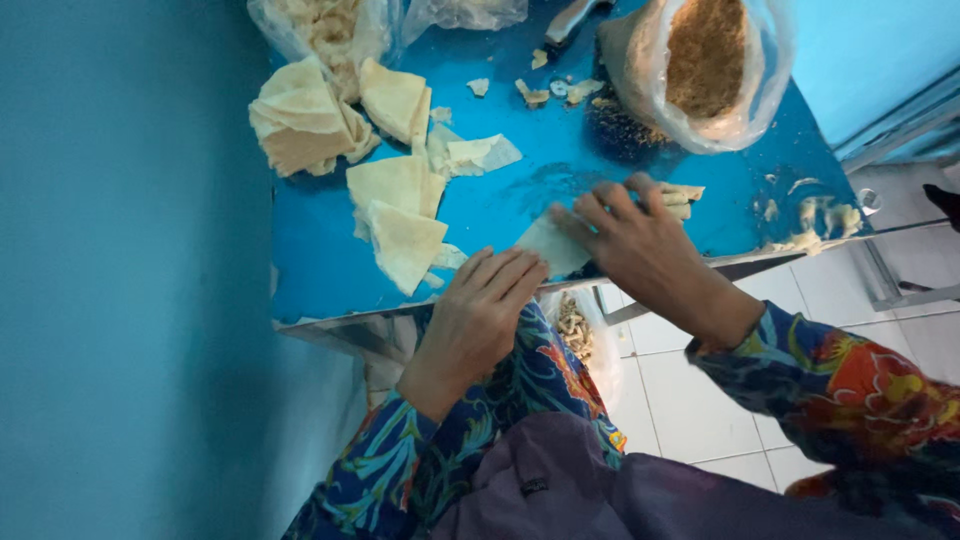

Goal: The person sits at a low blue table and folds triangular tofu pieces by hand, rolling each piece into a tight cylinder and setting the rolled pieces on the table. They occasionally reach into a plastic bag of brown powder and handle pieces one at a time.

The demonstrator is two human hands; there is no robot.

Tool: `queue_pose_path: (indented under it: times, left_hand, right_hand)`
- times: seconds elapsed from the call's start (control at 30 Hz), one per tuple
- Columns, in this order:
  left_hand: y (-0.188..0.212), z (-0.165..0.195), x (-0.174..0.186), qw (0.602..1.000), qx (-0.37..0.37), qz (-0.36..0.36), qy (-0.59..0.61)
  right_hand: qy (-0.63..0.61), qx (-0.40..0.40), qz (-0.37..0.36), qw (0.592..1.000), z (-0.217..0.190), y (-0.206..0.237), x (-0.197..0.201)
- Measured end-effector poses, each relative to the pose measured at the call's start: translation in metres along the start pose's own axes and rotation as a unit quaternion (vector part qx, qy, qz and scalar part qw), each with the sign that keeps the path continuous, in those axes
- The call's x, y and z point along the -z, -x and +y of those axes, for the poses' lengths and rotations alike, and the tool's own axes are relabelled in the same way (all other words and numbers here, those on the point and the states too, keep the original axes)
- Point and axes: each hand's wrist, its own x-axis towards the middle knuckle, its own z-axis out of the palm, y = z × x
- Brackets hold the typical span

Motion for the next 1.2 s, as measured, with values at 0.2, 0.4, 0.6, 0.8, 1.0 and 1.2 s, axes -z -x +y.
queue_pose_path:
  times: [0.2,0.4,0.6,0.8,1.0,1.2]
  left_hand:
    - [-0.007,0.001,0.006,0.994,0.061,0.051,0.074]
    - [-0.022,0.005,0.007,0.989,0.127,0.076,0.004]
    - [-0.025,0.005,0.009,0.980,0.181,0.058,0.063]
    - [-0.024,0.000,0.024,0.978,0.166,0.038,0.123]
    - [-0.028,-0.001,0.030,0.977,0.140,0.033,0.157]
    - [-0.028,0.000,0.028,0.975,0.160,0.040,0.151]
  right_hand:
    - [-0.122,-0.075,0.053,0.988,0.065,0.011,-0.003]
    - [-0.267,-0.206,0.047,0.940,0.150,-0.009,-0.011]
    - [-0.207,-0.156,-0.022,0.965,0.150,-0.050,-0.032]
    - [-0.128,-0.180,-0.043,0.974,0.146,-0.052,-0.041]
    - [-0.249,-0.197,0.003,0.948,0.168,-0.031,-0.026]
    - [-0.553,-0.248,-0.027,0.795,0.091,-0.027,0.004]
